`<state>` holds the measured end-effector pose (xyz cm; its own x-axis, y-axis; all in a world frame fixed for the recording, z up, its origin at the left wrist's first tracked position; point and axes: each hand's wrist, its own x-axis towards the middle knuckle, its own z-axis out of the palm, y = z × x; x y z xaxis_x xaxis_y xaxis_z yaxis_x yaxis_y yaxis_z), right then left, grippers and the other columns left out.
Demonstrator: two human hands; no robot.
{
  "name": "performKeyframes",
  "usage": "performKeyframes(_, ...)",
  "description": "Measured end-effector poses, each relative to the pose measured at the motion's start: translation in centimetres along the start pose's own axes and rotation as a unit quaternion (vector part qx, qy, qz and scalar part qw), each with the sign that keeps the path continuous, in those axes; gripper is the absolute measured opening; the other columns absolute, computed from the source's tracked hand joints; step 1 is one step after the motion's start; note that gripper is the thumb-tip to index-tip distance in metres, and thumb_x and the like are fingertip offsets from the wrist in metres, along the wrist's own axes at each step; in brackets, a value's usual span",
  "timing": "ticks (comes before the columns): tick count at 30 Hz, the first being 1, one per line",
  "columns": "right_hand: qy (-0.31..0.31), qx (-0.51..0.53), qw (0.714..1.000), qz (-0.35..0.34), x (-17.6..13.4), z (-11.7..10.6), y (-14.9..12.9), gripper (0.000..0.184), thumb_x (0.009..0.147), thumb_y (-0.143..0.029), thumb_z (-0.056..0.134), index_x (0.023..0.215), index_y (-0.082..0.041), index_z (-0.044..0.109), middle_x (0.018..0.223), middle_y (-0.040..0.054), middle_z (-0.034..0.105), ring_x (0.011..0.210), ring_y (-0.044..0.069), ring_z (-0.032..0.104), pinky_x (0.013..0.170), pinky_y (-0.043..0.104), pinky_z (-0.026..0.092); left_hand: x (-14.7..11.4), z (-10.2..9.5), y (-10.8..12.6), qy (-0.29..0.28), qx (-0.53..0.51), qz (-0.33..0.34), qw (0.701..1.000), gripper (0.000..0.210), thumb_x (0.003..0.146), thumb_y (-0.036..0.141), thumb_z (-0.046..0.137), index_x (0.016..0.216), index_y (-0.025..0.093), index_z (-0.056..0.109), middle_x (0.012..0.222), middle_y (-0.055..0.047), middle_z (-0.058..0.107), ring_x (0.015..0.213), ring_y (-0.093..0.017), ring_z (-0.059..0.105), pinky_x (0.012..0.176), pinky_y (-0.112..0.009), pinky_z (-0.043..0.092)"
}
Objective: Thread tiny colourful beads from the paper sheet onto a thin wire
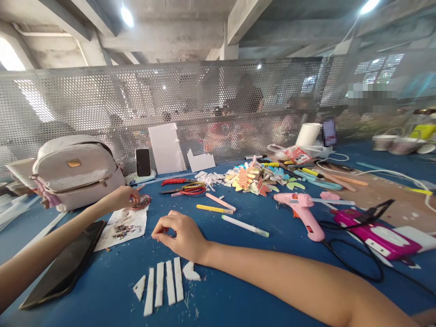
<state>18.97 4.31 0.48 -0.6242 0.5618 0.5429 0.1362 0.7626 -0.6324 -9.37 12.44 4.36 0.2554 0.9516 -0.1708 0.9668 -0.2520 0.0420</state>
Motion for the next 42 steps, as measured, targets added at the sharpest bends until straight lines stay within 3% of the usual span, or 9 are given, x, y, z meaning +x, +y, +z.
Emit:
performKeyframes(5,-0.002,-0.002,1.0,0.0,0.0,-0.1,-0.1,0.011,0.091,-0.019,0.066,0.08,-0.021,0.066,0.077,-0.0011,0.068,0.079,0.015,0.057,0.069,0.025,0.043,-0.8,-0.8,0.4,0.033,-0.012,0.018,0.999,0.029,0.095,0.031,0.06,0.121,0.018,0.061,0.124,-0.009,0.063,0.102,-0.024,0.066,0.085,-0.044,0.057)
performKeyframes(11,0.002,0.007,1.0,0.001,0.1,-0.1,-0.3,0.011,0.089,-0.017,0.067,0.079,-0.021,0.066,0.074,-0.0016,0.067,0.077,0.015,0.056,0.068,0.025,0.043,-3.0,-0.8,1.5,0.085,-0.043,0.059,0.994,0.013,0.082,0.019,0.062,0.082,0.018,0.075,0.078,-0.003,0.075,0.073,-0.019,0.066,0.071,-0.027,0.05)
performKeyframes(20,0.003,0.016,1.0,0.003,0.0,0.0,0.0,0.01,0.09,-0.018,0.066,0.08,-0.02,0.067,0.075,-0.0003,0.067,0.077,0.015,0.056,0.067,0.024,0.042,-6.2,0.6,3.5,0.072,-0.1,0.102,0.987,0.018,0.078,0.024,0.056,0.077,0.02,0.074,0.078,-0.002,0.076,0.072,-0.018,0.064,0.067,-0.023,0.047)
performKeyframes(42,0.008,0.02,1.0,0.004,0.0,0.1,-0.2,0.012,0.09,-0.017,0.067,0.078,-0.019,0.066,0.073,-0.001,0.066,0.076,0.014,0.055,0.065,0.023,0.04,-5.8,1.3,2.8,0.052,-0.165,0.122,0.977,0.02,0.08,0.02,0.052,0.079,0.02,0.072,0.084,-0.004,0.077,0.074,-0.019,0.064,0.071,-0.025,0.047)
